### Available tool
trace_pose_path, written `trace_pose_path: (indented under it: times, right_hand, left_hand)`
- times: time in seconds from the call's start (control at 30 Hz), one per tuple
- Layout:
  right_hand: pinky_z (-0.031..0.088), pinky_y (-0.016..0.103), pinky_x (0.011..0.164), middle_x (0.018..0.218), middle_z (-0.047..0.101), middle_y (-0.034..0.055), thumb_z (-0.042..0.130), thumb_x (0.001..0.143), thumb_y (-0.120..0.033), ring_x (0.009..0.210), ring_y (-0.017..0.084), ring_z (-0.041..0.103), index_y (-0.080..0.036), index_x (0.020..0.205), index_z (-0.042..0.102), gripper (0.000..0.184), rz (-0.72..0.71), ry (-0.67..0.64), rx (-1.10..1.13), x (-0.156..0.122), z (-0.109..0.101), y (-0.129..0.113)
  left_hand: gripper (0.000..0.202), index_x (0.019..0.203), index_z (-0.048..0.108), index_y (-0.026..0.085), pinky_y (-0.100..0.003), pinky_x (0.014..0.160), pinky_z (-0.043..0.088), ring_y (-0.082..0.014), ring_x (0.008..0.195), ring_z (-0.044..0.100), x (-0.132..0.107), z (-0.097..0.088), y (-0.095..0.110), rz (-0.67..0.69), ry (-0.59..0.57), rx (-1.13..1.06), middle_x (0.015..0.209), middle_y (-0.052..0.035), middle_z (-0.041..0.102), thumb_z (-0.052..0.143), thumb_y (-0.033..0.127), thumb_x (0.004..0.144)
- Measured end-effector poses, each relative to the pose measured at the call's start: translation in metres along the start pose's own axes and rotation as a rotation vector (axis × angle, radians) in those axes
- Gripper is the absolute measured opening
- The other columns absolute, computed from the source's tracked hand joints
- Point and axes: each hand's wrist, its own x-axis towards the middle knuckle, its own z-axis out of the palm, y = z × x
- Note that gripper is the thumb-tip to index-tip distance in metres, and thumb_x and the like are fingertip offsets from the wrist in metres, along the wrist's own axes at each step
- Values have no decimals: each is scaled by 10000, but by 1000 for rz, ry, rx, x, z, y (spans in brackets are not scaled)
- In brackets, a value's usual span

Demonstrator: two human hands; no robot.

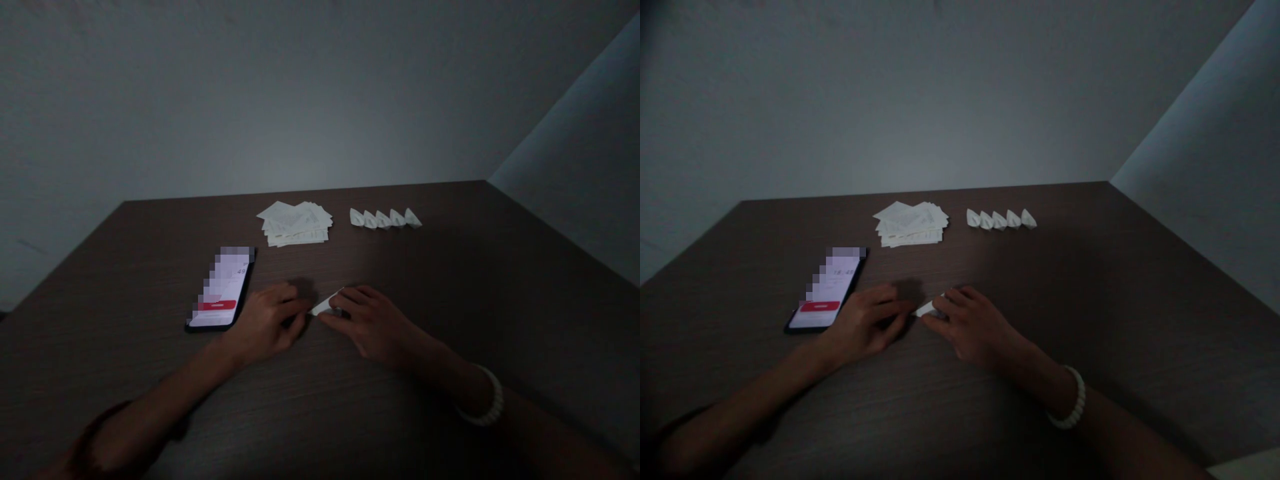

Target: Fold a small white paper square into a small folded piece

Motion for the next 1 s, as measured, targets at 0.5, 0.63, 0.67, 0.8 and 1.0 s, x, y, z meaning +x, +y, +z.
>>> trace_pose_path:
  times: [0.5,0.63,0.67,0.8,1.0]
  right_hand:
    - [378,385,871,1141,567,72,591,793,-129,1065,244,470,-228,1270,518,492,18,31,30,-1,6,-1]
    - [374,392,885,1176,558,70,585,796,-141,1072,251,465,-228,1272,506,490,22,12,27,-1,6,-1]
    - [375,390,883,1175,558,70,583,796,-140,1072,251,464,-227,1273,504,491,23,7,25,-1,6,-1]
    - [376,386,880,1180,556,66,575,782,-112,1070,248,458,-232,1294,492,533,17,-7,22,0,5,-1]
    - [383,408,877,1203,542,71,580,791,-139,1067,259,448,-253,1371,430,610,30,-41,32,1,5,-1]
  left_hand:
    - [286,1042,689,168,-298,504,441,-167,546,591,-19,4,6,19,-107,54,612,-16,614,457,205,881]
    - [261,998,701,174,-298,496,434,-169,525,586,-21,6,5,-21,-74,44,592,-17,625,472,213,881]
    - [259,989,702,169,-295,492,432,-165,515,581,-21,6,5,-22,-70,42,588,-18,623,470,211,883]
    - [262,991,697,149,-289,488,435,-159,507,577,-21,5,6,8,-76,57,597,-24,621,463,205,887]
    - [260,993,692,147,-290,503,448,-160,523,575,-21,5,6,14,-76,70,603,-21,614,458,203,896]
